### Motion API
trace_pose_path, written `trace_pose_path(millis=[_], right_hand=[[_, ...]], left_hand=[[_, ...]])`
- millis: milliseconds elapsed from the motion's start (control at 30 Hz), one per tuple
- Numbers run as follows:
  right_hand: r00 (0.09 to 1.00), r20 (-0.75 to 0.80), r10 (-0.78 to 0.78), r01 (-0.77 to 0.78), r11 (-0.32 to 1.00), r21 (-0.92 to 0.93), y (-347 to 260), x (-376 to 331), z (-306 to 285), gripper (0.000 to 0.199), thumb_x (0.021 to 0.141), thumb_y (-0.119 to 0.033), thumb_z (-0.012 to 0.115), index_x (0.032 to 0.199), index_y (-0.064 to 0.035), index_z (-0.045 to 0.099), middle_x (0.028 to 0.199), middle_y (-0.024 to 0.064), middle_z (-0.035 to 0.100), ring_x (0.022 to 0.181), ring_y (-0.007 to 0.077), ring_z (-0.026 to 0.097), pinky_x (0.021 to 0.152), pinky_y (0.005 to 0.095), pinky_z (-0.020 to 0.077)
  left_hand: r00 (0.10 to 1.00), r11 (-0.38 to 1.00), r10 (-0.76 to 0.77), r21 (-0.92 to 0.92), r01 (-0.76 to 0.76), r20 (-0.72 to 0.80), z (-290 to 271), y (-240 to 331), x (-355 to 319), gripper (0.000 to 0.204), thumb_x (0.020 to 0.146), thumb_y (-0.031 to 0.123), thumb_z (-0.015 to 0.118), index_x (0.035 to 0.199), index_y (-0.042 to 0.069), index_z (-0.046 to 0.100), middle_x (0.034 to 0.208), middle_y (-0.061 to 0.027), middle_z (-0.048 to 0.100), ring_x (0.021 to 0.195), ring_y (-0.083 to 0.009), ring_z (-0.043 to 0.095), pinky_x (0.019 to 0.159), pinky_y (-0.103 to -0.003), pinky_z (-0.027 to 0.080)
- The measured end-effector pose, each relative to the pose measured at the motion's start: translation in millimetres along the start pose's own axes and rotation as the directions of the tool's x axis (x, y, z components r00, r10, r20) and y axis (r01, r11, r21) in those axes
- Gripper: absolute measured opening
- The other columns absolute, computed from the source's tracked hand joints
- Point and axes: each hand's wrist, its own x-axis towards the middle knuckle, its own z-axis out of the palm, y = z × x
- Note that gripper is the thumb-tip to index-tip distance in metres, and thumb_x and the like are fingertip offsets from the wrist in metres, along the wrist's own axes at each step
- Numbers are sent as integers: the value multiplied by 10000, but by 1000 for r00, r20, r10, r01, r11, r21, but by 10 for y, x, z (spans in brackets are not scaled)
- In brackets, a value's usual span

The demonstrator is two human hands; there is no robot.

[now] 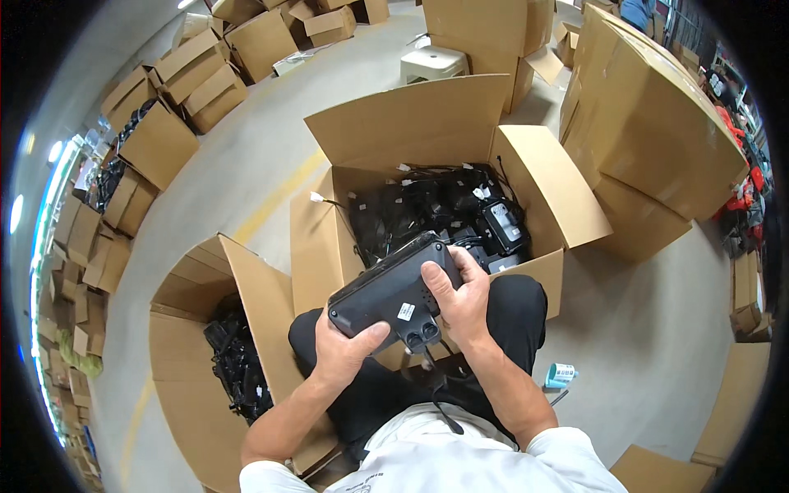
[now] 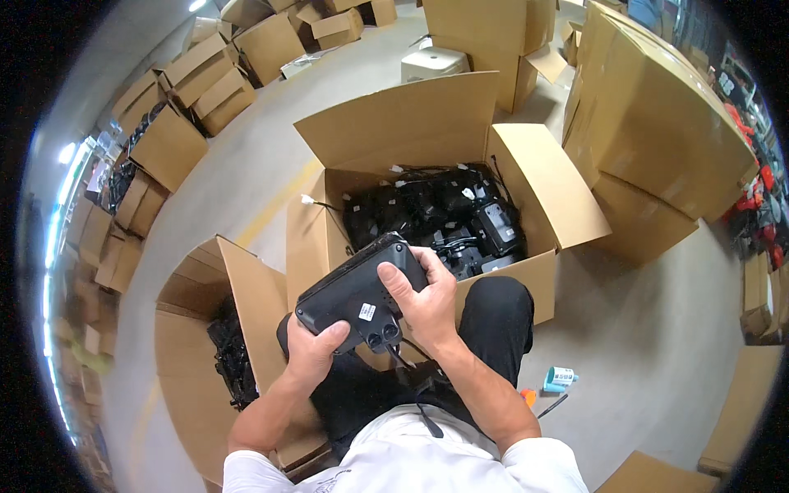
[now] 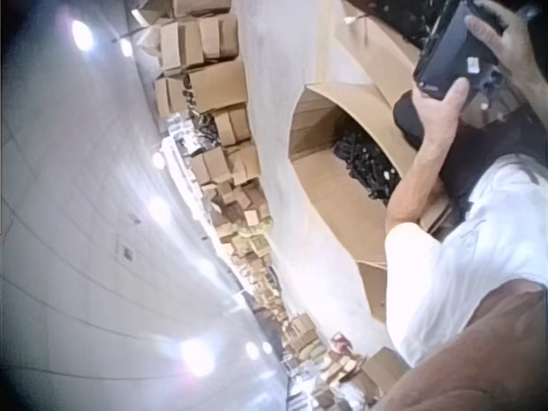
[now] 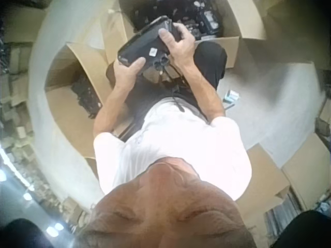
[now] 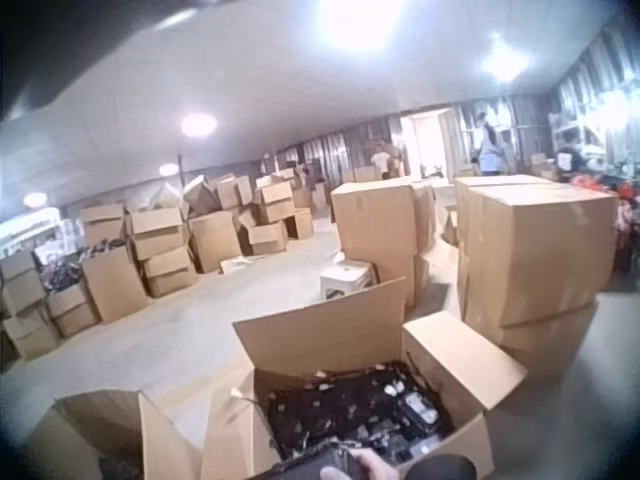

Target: The person sits on the floor between two large cardboard boxes and repeatedly picks up black electronic devices with attached cables. They inspect the devices by turning them over in their hands and then place them into the adjacent box.

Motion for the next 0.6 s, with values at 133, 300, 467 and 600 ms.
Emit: trace_pose_path(millis=[133, 300, 467, 600], right_hand=[[1000, 0, -28, 28, 993, -114, 15, 51, -40, 423, 881, -366, 840, 956, 0, 643, 867, 47, 686, 800, 93, 614, 719, 269, 515], [1000, -21, 9, -10, 998, -66, 76, 27, -45, 388, 886, -340, 836, 934, -6, 645, 850, 38, 680, 776, 94, 607, 698, 272, 512], [992, 96, -82, 104, 963, -250, -40, 225, -20, 486, 790, -372, 872, 938, 27, 638, 824, 156, 692, 729, 207, 686, 675, 354, 551], [861, 402, -311, 449, 836, -315, -581, 762, -50, 616, 748, -433, 884, 1015, 58, 625, 921, 226, 704, 823, 307, 725, 756, 380, 574]], left_hand=[[998, 998, -65, 13, 65, -27, 28, 4, 49, 648, 824, 261, 884, 1295, -43, 558, 1210, -128, 674, 1098, -187, 644, 987, -344, 516], [994, 995, -83, 46, 86, -64, 4, -72, 68, 623, 823, 229, 876, 1290, -42, 565, 1186, -120, 680, 1067, -185, 651, 974, -349, 524], [982, 975, -190, 117, 190, -13, -197, 82, 181, 722, 723, 276, 921, 1275, -46, 586, 1152, -102, 683, 1033, -183, 663, 943, -333, 538], [953, 759, -232, 649, 54, 193, 63, 525, 609, 651, 710, 230, 894, 1240, -21, 610, 1093, -79, 695, 959, -170, 667, 896, -337, 545]])
